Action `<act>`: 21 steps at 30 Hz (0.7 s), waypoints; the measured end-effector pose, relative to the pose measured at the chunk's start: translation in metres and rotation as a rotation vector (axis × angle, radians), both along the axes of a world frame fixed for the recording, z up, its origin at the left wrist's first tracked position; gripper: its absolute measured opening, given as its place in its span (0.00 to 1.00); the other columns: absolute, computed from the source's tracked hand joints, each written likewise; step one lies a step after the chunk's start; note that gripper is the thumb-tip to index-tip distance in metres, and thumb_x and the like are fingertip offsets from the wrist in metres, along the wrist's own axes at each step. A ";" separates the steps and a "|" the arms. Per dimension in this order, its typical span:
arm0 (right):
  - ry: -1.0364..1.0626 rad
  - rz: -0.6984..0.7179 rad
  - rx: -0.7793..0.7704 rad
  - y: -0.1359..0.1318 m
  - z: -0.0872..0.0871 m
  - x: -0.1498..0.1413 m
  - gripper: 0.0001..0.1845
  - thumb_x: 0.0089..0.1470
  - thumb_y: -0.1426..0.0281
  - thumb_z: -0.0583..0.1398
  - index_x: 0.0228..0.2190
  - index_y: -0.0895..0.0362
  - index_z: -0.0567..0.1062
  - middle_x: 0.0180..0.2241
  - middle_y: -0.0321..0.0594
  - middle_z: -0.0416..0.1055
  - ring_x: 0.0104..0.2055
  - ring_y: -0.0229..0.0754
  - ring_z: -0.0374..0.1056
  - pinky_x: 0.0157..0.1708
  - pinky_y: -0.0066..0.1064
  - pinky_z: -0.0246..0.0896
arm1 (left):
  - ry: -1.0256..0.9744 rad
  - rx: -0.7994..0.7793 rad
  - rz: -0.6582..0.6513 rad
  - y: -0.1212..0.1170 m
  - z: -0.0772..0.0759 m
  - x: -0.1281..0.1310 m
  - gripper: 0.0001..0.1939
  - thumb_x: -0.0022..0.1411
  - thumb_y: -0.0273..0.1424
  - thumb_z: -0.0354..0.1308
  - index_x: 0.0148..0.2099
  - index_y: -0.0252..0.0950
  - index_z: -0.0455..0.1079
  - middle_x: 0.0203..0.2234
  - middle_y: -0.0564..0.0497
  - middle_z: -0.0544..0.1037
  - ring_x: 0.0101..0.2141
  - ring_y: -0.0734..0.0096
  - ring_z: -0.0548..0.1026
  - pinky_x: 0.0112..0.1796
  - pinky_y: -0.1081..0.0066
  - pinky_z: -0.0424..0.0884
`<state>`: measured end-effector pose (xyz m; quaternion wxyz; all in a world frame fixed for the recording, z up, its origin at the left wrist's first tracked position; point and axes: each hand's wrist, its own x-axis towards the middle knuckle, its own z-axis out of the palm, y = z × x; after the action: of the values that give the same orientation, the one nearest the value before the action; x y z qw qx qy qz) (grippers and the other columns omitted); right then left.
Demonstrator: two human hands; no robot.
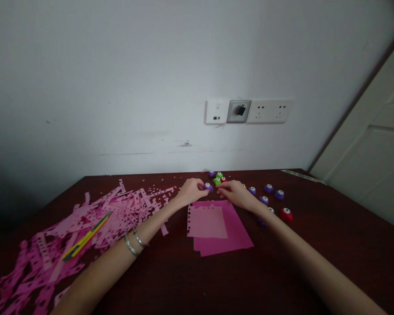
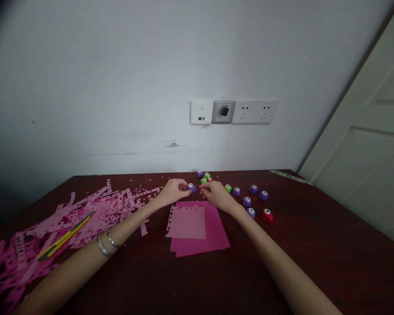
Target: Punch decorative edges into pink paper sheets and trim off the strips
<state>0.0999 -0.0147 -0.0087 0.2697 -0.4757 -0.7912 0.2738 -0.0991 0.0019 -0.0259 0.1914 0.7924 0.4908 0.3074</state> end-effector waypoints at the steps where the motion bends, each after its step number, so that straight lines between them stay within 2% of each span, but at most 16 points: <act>1: 0.008 0.014 -0.011 0.000 -0.002 -0.002 0.14 0.51 0.72 0.52 0.32 0.59 0.77 0.29 0.43 0.75 0.28 0.40 0.70 0.19 0.25 0.62 | 0.001 -0.013 -0.006 -0.002 -0.002 0.001 0.10 0.49 0.36 0.56 0.28 0.33 0.72 0.22 0.49 0.75 0.24 0.74 0.69 0.25 0.73 0.60; 5: 0.004 0.054 -0.031 0.000 -0.012 -0.008 0.13 0.49 0.73 0.52 0.31 0.59 0.77 0.26 0.40 0.74 0.23 0.37 0.67 0.18 0.25 0.59 | -0.006 -0.042 -0.006 -0.008 -0.007 0.004 0.10 0.48 0.34 0.56 0.30 0.33 0.72 0.23 0.48 0.75 0.25 0.73 0.70 0.26 0.72 0.62; 11: -0.059 0.012 0.088 -0.001 -0.019 -0.017 0.11 0.47 0.75 0.53 0.25 0.59 0.76 0.19 0.35 0.69 0.22 0.35 0.63 0.21 0.25 0.55 | -0.065 -0.071 0.015 -0.010 -0.010 0.005 0.12 0.49 0.34 0.56 0.34 0.31 0.71 0.24 0.47 0.76 0.26 0.73 0.72 0.27 0.72 0.65; 14: 0.049 0.003 0.044 -0.002 -0.021 -0.021 0.12 0.46 0.75 0.54 0.31 0.59 0.77 0.24 0.38 0.73 0.25 0.38 0.67 0.24 0.26 0.59 | -0.136 -0.091 0.004 -0.009 -0.010 0.005 0.14 0.50 0.33 0.57 0.38 0.31 0.71 0.27 0.47 0.77 0.29 0.71 0.73 0.30 0.71 0.67; 17: 0.169 -0.013 -0.033 -0.001 -0.024 -0.022 0.16 0.46 0.74 0.56 0.38 0.59 0.76 0.31 0.41 0.76 0.31 0.41 0.71 0.28 0.29 0.64 | -0.202 -0.153 -0.071 -0.009 -0.008 0.005 0.12 0.52 0.31 0.57 0.39 0.33 0.72 0.31 0.48 0.78 0.32 0.70 0.74 0.34 0.70 0.68; 21: 0.184 -0.031 -0.029 0.002 -0.027 -0.018 0.14 0.44 0.72 0.59 0.36 0.58 0.76 0.30 0.41 0.76 0.32 0.42 0.72 0.30 0.30 0.65 | -0.240 -0.208 -0.169 -0.007 -0.009 0.005 0.11 0.54 0.29 0.55 0.39 0.34 0.74 0.33 0.49 0.78 0.34 0.70 0.74 0.37 0.69 0.68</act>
<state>0.0815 -0.0131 -0.0358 0.3385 -0.4645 -0.7516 0.3235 -0.0943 -0.0048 -0.0349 0.3547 0.7645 0.4251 0.3302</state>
